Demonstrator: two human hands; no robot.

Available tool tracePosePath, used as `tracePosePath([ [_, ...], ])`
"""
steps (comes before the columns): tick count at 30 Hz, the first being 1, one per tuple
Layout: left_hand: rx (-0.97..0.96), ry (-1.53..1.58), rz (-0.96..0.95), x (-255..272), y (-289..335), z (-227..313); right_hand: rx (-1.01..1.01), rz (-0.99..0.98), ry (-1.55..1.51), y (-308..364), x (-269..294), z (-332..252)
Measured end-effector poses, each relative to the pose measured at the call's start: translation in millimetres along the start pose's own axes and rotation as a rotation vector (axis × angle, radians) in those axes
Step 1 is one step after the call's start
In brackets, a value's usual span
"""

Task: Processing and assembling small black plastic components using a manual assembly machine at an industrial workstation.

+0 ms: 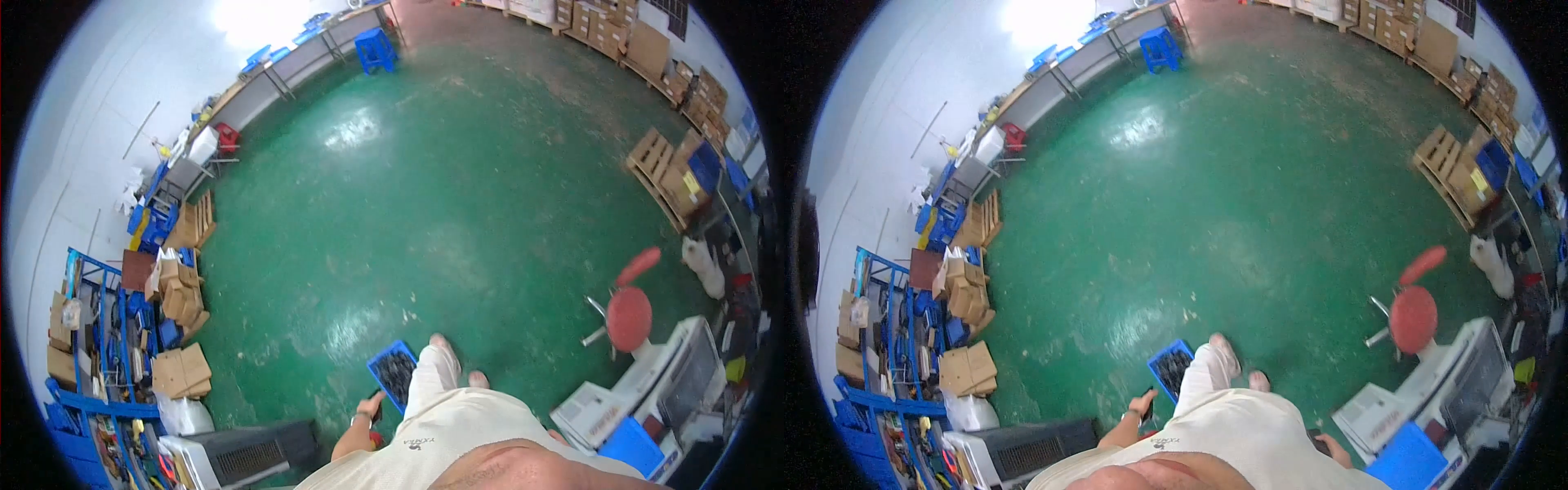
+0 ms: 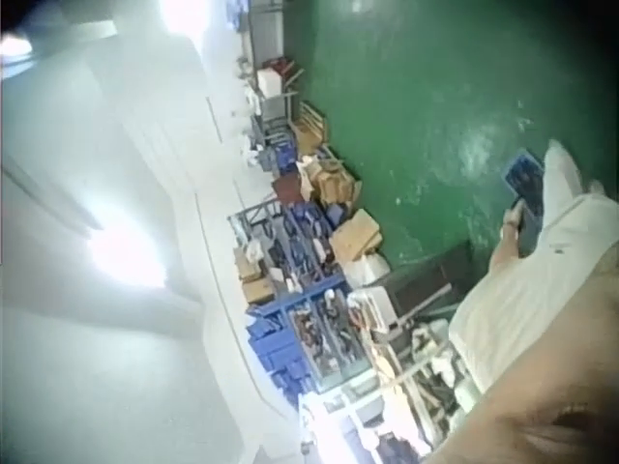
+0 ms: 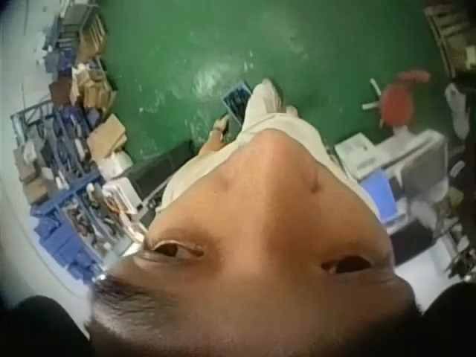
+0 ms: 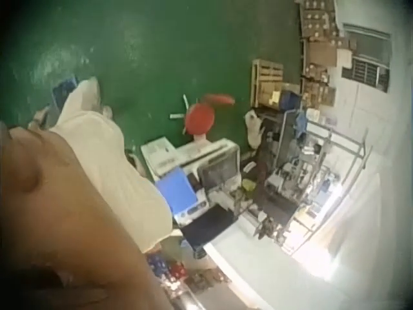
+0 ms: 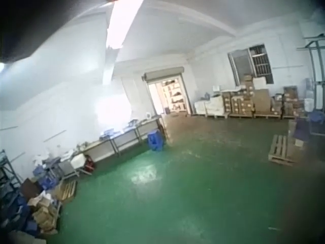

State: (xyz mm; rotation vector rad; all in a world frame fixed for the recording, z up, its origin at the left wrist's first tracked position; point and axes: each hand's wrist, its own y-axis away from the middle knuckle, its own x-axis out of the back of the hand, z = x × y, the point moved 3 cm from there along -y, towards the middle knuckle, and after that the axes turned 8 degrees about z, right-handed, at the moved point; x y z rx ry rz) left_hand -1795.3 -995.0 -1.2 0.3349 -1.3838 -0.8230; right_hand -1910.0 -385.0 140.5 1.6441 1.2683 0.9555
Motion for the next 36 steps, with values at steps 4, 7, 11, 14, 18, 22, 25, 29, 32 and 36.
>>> tracePosePath([
  [4, 0.117, -0.242, -0.105, 56, -95, 68, -0.017, 0.006, -0.006, -63, -110, -110],
  [7, 0.060, -0.243, -0.055, 94, -160, 156, -0.013, 0.014, 0.004, -95, -194, -218],
  [11, -0.207, -0.073, -0.161, 152, -291, 377, -0.034, 0.022, 0.048, -123, -284, -361],
  [14, -0.369, -0.048, -0.206, 205, -372, 582, -0.115, 0.021, 0.060, -144, -346, -419],
  [18, -0.689, -0.069, 0.015, 308, -436, 885, -0.170, -0.079, 0.033, -268, -445, -553],
  [22, -1.013, 0.438, -0.110, 337, -571, 1040, -0.220, -0.221, 0.036, -381, -545, -670],
  [25, -0.709, 0.394, -0.211, 383, -675, 1021, 0.161, -0.219, 0.202, -400, -644, -823],
  [29, -0.826, 0.296, -0.473, 401, -790, 1204, -0.149, -0.097, 0.175, -436, -747, -972],
  [32, -0.903, 0.208, -0.673, 414, -851, 1374, -0.141, -0.217, 0.088, -454, -834, -1080],
  [36, -0.808, 0.277, -0.750, 500, -926, 1489, -0.115, -0.148, 0.135, -522, -931, -1213],
])
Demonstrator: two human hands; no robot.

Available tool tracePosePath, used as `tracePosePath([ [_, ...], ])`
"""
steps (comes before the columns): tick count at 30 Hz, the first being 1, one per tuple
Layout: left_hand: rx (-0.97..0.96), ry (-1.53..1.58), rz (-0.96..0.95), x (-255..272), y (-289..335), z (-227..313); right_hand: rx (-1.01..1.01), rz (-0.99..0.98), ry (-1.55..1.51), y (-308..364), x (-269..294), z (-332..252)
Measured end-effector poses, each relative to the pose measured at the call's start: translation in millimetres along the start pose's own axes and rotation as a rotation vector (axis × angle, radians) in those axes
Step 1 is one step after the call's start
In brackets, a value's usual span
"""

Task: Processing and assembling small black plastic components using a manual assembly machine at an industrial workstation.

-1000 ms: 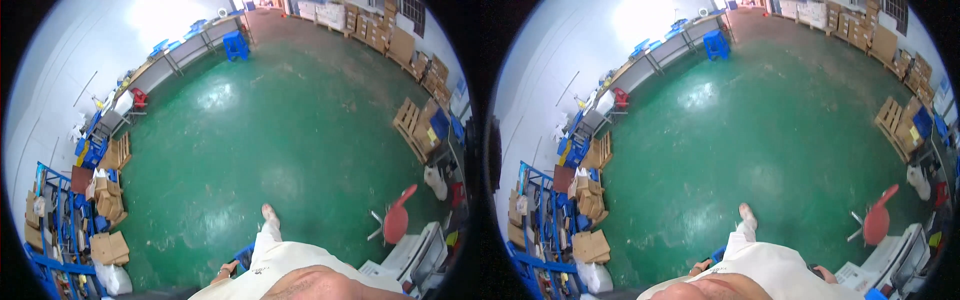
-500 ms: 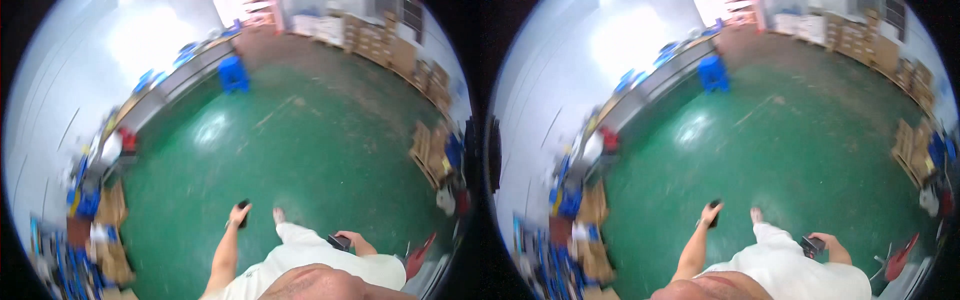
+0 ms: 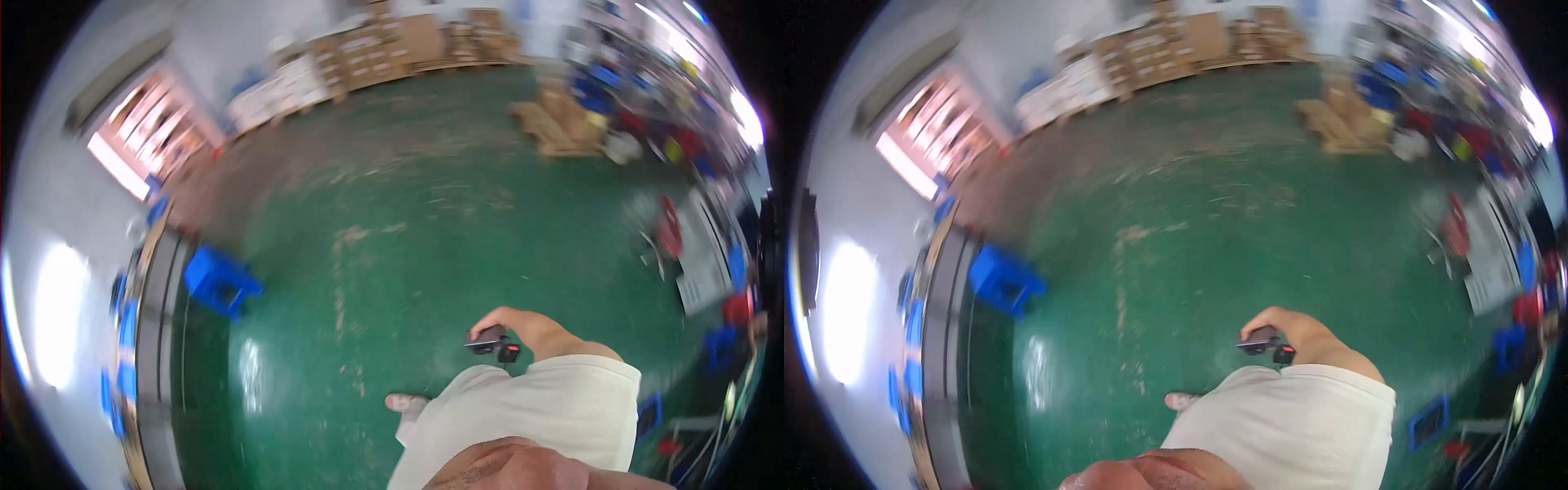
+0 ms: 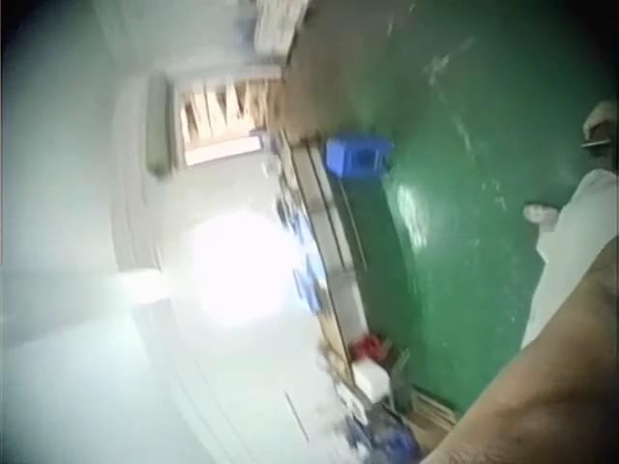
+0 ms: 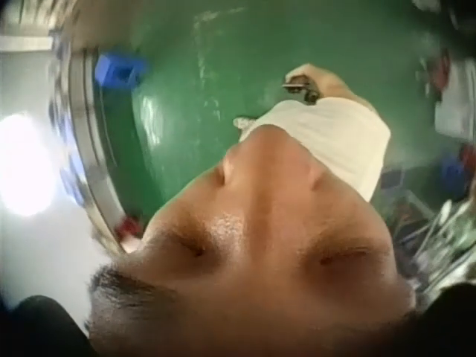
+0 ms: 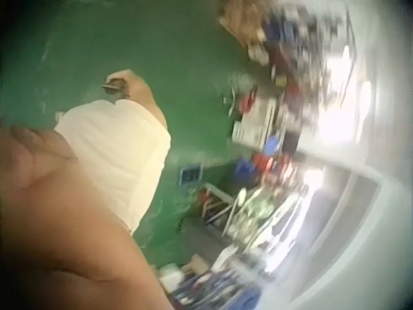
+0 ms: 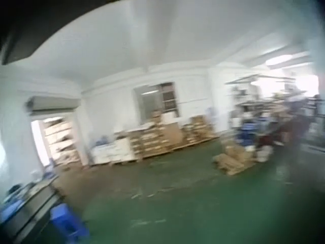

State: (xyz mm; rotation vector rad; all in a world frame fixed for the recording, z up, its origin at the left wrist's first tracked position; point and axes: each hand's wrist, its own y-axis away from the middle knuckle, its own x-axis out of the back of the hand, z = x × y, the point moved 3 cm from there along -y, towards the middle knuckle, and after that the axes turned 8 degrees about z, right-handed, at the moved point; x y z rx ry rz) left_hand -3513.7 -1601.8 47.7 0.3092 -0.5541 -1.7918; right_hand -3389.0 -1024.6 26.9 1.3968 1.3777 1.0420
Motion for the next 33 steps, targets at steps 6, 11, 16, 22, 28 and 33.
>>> tracePosePath([
  [6, 0.095, -0.336, 0.461, 220, -125, 121, -0.186, -0.032, -0.167, 11, -73, -182],
  [11, -0.005, -0.437, 0.686, 348, -349, 334, -0.081, 0.110, 0.025, -39, -143, -432],
  [16, 0.086, -0.352, 0.802, 444, -477, 340, -0.103, -0.074, 0.025, -142, -180, -641],
  [22, 0.675, -0.292, 0.588, 486, -515, 247, -0.178, -0.020, 0.070, -206, -235, -889],
  [28, 0.886, -0.350, 0.606, 585, -647, 238, -0.036, 0.115, 0.096, -221, -310, -1113],
  [33, 0.504, -0.166, 0.570, 685, -850, 434, 0.012, 0.112, 0.008, -209, -355, -1240],
])
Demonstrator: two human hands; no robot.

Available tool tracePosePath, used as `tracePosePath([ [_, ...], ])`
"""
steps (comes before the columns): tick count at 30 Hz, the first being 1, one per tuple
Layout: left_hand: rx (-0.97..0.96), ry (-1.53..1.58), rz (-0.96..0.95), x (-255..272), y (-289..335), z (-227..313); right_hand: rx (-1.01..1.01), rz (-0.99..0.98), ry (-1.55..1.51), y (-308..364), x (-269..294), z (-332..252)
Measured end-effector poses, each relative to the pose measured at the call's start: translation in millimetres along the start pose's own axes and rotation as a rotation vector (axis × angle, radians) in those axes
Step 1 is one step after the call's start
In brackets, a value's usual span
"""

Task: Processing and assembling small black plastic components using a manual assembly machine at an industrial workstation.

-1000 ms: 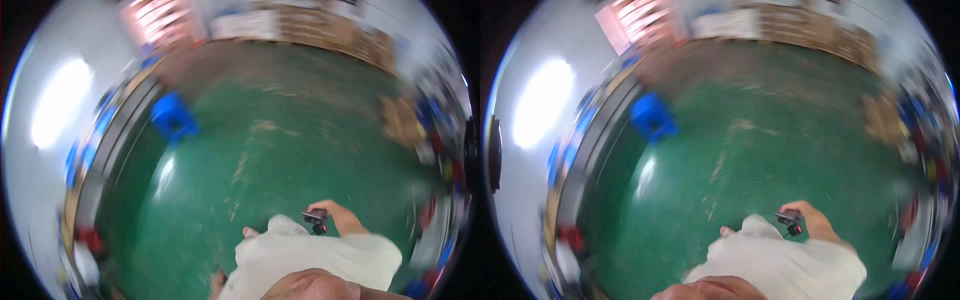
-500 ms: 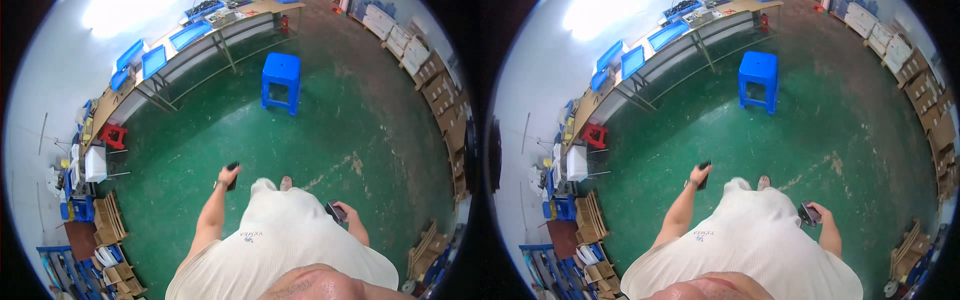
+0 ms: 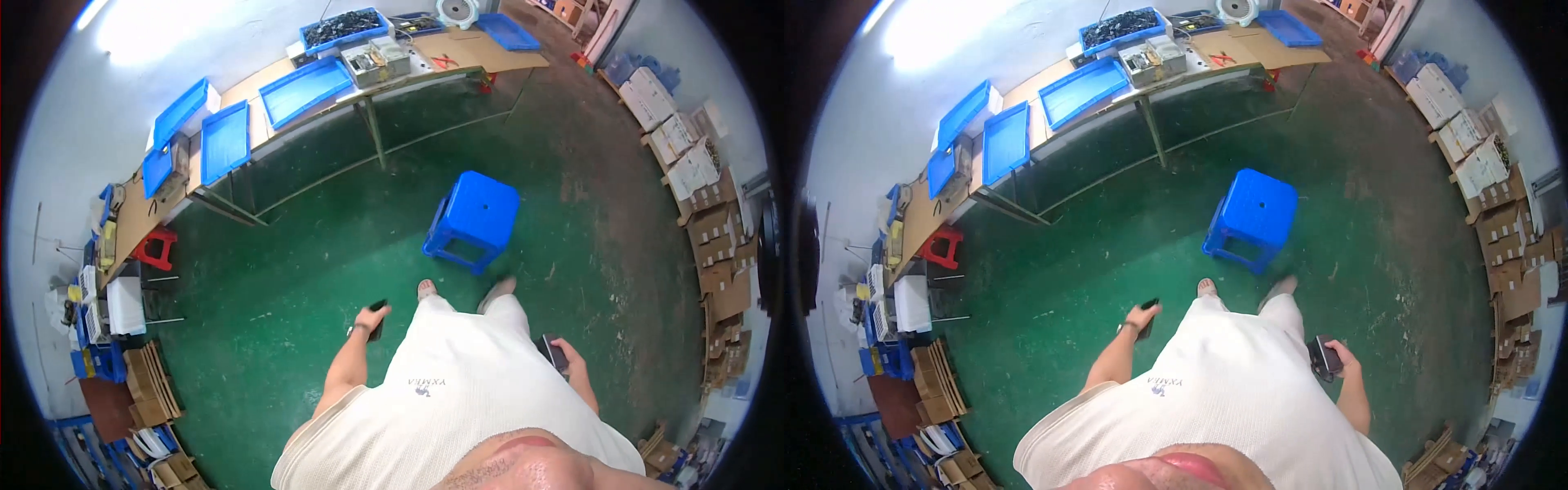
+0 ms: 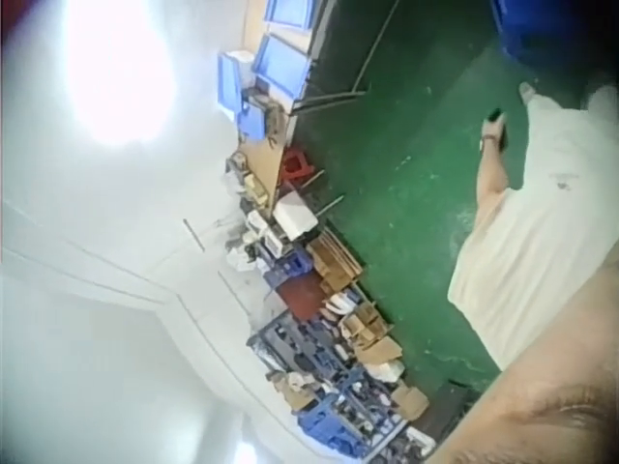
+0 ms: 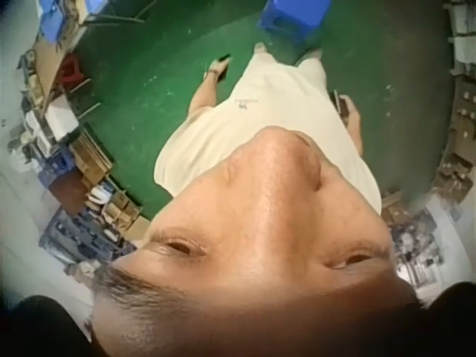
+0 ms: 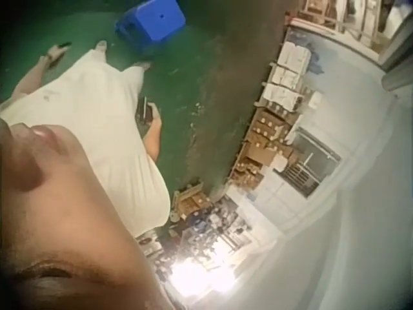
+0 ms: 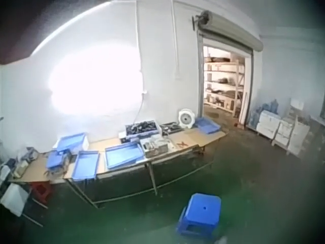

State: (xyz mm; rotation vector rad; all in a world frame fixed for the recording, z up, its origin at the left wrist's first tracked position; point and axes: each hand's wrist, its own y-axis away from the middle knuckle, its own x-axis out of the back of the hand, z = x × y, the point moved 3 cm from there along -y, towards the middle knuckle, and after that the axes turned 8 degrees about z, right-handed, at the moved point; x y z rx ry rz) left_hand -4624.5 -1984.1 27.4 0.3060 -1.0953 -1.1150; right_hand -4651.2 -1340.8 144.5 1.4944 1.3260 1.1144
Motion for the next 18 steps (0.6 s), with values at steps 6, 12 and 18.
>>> tracePosePath([
  [6, 0.144, 0.206, 0.180, 21, -83, 47, -0.022, -0.145, -0.011, -45, -32, -165],
  [12, 0.449, 0.172, 0.180, 28, -75, 5, 0.005, -0.169, 0.141, -102, -72, -305],
  [18, 0.467, 0.289, 0.294, 45, -117, 93, 0.000, -0.282, 0.263, -180, -107, -453],
])
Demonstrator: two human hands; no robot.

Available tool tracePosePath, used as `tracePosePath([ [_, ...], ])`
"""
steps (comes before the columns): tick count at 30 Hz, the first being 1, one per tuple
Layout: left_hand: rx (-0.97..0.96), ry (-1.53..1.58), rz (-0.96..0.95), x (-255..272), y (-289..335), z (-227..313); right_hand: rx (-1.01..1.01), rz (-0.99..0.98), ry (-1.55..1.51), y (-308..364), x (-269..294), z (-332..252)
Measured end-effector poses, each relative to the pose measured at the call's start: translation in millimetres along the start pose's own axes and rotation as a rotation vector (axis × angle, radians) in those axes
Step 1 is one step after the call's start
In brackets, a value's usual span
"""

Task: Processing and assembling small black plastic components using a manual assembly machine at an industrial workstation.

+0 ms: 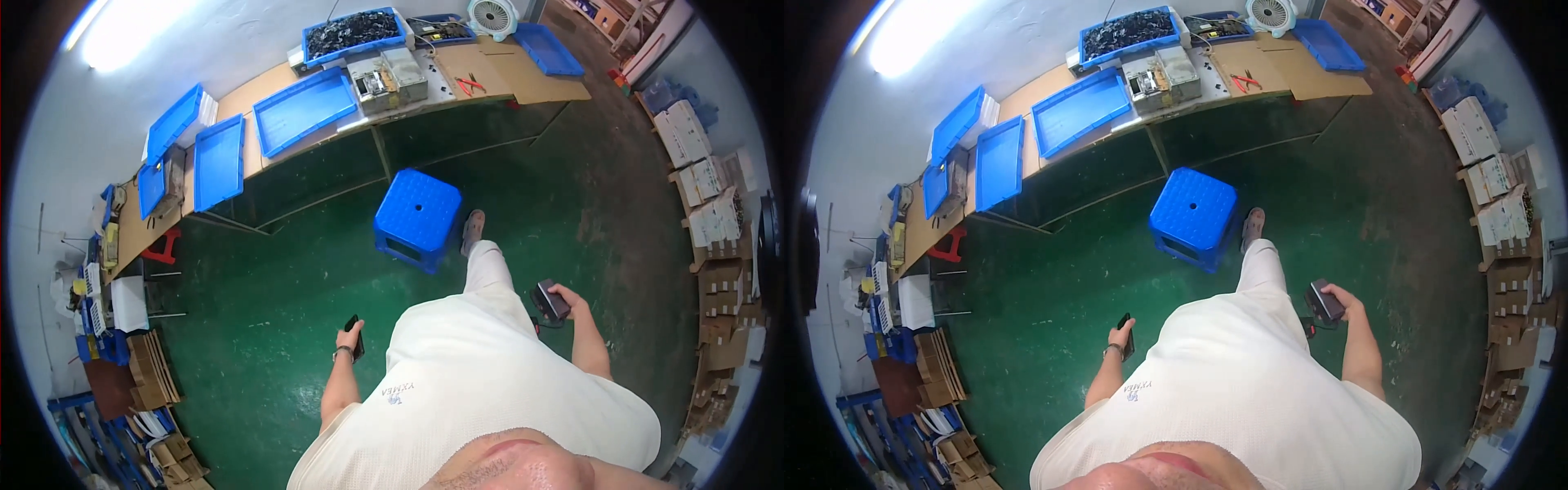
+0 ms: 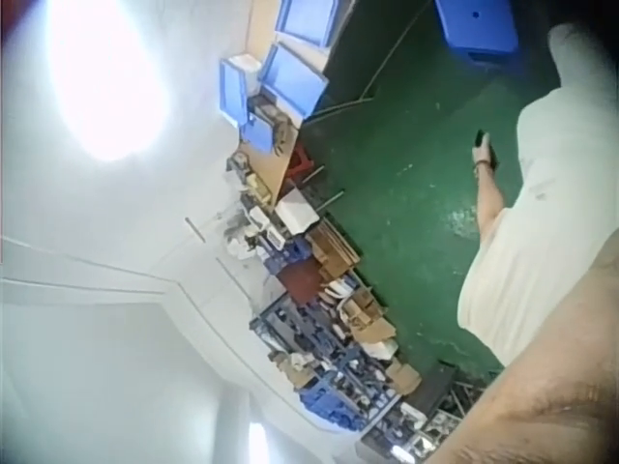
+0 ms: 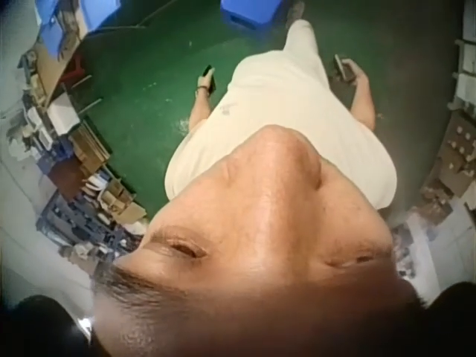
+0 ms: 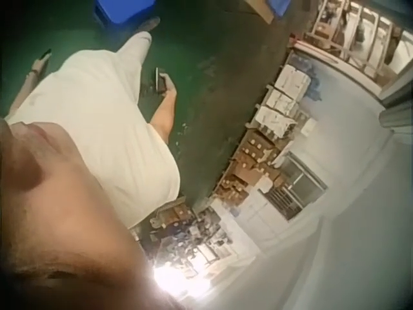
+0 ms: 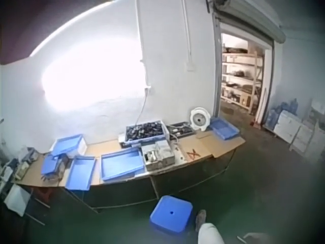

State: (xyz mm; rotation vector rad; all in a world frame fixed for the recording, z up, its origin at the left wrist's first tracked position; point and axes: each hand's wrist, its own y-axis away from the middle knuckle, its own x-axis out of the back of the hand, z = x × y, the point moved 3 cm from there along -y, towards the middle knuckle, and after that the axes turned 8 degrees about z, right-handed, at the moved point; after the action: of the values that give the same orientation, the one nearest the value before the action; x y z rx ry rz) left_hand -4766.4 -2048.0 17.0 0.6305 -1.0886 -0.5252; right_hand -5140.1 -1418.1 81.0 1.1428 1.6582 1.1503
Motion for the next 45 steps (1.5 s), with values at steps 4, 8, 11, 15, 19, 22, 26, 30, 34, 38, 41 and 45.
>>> tracePosePath([
  [4, -0.248, 0.069, 0.088, -30, 4, 120, -0.062, -0.085, 0.105, -31, 1, -156],
  [8, -0.370, -0.003, 0.085, -78, 46, 308, -0.090, -0.162, 0.202, -80, 14, -323],
  [11, -0.499, -0.153, 0.017, -124, 72, 442, 0.038, -0.247, 0.141, -99, 7, -439],
  [15, -0.743, -0.271, -0.036, -146, 122, 602, 0.178, -0.219, 0.076, -112, -7, -570],
  [19, -0.861, -0.287, 0.187, -157, 155, 725, 0.251, -0.368, 0.074, -96, -41, -698],
  [22, -0.832, -0.335, 0.264, -161, 172, 791, 0.300, -0.340, 0.067, -112, -58, -764],
  [26, -0.921, -0.356, 0.299, -164, 166, 833, 0.379, -0.431, 0.199, -174, -89, -840],
  [30, -0.971, -0.368, 0.265, -167, 144, 850, 0.476, -0.351, 0.198, -250, -122, -868],
  [34, -0.961, -0.369, 0.164, -157, 119, 864, 0.518, -0.136, 0.192, -289, -151, -882],
  [38, -1.038, -0.296, 0.080, -138, 79, 873, 0.722, 0.168, 0.328, -304, -177, -889],
  [41, -1.200, -0.208, -0.039, -136, 44, 883, 0.950, 0.665, 0.489, -319, -176, -877],
  [45, -1.223, -0.118, -0.176, -135, -5, 896, 1.128, 0.821, 0.871, -288, -230, -874],
])
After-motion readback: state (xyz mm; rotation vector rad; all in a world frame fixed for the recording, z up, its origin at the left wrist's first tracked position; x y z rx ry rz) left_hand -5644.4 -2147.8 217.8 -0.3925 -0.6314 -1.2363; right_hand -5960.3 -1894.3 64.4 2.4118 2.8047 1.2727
